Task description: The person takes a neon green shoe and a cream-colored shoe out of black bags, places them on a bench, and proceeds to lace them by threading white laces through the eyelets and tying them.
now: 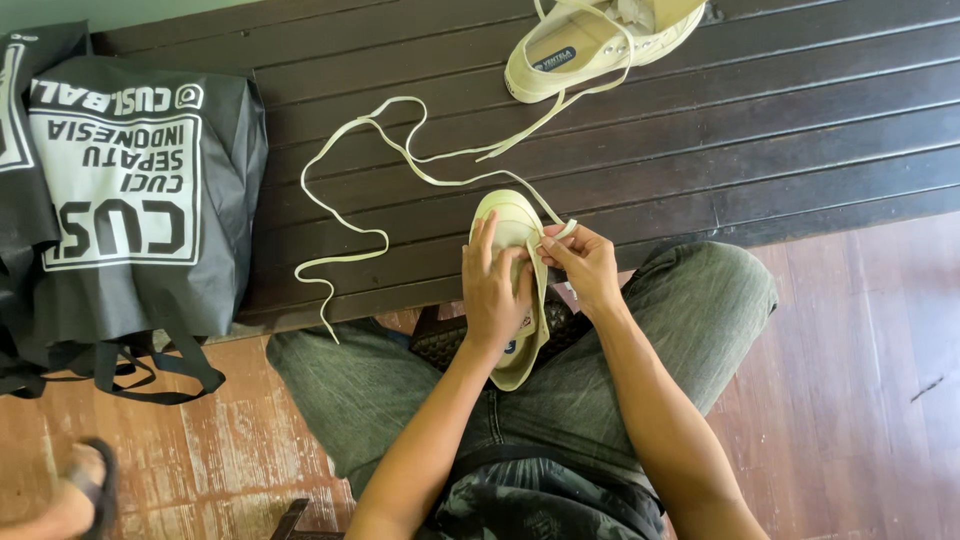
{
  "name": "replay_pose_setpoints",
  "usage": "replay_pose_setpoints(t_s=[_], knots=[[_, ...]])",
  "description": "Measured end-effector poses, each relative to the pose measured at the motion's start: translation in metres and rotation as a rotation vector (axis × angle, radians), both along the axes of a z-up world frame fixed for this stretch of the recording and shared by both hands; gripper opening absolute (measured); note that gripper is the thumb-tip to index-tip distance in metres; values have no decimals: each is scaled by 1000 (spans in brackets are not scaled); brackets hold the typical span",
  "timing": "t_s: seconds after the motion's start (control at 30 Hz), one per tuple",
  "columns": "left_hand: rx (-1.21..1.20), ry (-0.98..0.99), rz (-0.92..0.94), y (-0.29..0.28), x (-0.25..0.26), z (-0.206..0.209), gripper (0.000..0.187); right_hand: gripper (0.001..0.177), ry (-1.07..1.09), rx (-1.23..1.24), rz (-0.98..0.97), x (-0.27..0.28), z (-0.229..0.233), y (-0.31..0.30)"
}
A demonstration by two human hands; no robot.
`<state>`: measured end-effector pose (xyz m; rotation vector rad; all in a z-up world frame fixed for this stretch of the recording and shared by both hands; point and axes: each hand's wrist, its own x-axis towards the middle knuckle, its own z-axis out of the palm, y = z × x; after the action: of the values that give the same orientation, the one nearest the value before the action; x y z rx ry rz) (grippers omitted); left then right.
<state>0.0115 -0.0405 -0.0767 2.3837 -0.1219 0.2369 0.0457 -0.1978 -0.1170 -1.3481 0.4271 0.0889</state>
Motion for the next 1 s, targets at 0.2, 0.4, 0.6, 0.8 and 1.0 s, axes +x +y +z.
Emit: replay_pose_setpoints(t_s=[0.2, 0.4, 0.6, 0.8, 1.0], knots=[[-57, 1, -11, -3, 0, -7, 14, 28, 2, 42, -5, -5, 10, 2], [-62, 8, -21, -6, -1, -14, 16, 25, 10, -3, -28, -11, 9, -4], [-98, 3, 7, -8, -6, -6, 16, 27, 55, 56, -51, -17, 11, 2], [-188, -36, 67, -11, -13, -8, 16, 16, 88, -147, 9, -28, 31, 19], [11, -63, 35, 3, 10, -20, 11, 12, 74, -137, -2, -27, 9, 15]])
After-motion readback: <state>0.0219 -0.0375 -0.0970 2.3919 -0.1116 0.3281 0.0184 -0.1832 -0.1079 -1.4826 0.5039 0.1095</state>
